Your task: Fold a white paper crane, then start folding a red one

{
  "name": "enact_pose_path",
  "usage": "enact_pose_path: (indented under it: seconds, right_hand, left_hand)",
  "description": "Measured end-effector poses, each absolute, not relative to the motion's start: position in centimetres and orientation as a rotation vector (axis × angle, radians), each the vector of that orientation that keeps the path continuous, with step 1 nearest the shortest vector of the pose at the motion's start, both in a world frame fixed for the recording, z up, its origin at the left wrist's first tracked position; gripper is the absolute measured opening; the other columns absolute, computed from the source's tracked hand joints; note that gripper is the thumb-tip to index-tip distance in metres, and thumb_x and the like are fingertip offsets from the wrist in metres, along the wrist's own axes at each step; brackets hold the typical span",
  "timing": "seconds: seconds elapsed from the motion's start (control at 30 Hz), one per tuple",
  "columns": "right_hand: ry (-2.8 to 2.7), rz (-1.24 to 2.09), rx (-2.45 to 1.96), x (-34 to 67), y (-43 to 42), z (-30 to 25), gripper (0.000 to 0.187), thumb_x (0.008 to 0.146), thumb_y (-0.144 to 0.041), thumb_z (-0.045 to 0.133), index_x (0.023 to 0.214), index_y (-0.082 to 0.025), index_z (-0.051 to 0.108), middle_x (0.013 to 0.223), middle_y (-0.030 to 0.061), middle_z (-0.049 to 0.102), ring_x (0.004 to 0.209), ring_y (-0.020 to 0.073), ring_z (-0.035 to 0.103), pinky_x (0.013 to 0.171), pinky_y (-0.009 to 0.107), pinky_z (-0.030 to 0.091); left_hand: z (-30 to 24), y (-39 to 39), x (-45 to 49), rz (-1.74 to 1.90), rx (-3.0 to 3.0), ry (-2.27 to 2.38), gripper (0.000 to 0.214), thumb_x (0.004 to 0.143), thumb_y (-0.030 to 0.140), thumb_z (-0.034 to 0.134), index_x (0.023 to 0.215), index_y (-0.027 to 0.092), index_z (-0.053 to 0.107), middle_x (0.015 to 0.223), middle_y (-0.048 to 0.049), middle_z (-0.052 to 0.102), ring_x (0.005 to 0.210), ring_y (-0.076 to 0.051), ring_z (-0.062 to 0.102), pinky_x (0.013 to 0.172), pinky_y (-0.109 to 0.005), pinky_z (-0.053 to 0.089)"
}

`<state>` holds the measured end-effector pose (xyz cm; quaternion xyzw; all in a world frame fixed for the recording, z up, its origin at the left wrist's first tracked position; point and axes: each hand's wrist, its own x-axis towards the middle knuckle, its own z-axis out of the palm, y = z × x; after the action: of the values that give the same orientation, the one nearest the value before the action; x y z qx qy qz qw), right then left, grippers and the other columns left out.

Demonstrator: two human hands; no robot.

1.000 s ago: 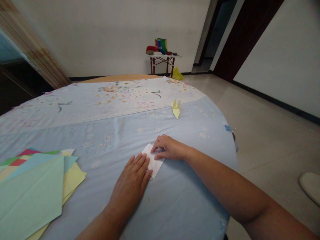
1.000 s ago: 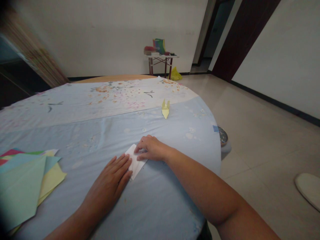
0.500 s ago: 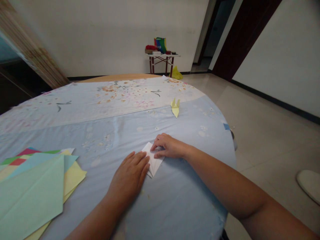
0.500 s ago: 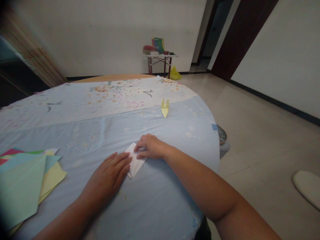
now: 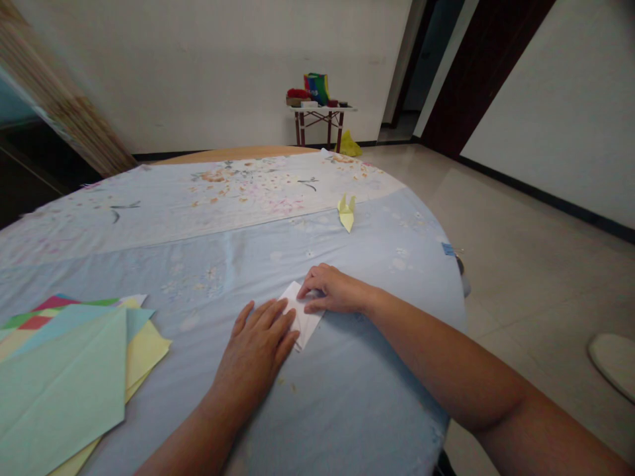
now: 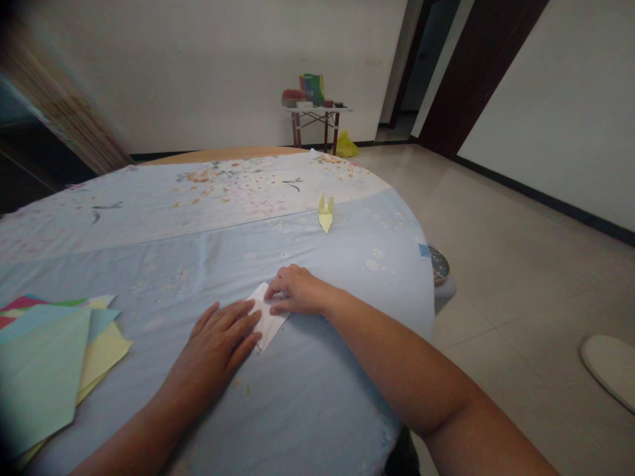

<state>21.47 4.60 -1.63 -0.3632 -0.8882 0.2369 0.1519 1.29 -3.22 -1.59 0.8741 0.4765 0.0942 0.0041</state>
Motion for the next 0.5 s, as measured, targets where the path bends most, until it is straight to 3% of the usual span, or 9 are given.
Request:
enact_pose_path:
  seconds: [0.5]
  right_hand:
    - [-2.563,0.69,-1.045,21.48,4.67,-1.51,0.026,0.071,-0.033,0.068,0.095,-0.022,0.066,0.089,0.004,0.055,0.089,0.0184,0.047,0.078,0.029,0.034]
  left_hand:
    - [-1.81,-3.86,1.23,0.279,2.719,1.569,0.035,0.087,0.034,0.04,0.119,0.026,0.054,0.127,-0.0094,0.052,0.118,-0.026,0.044,0.101,-0.053,0.024]
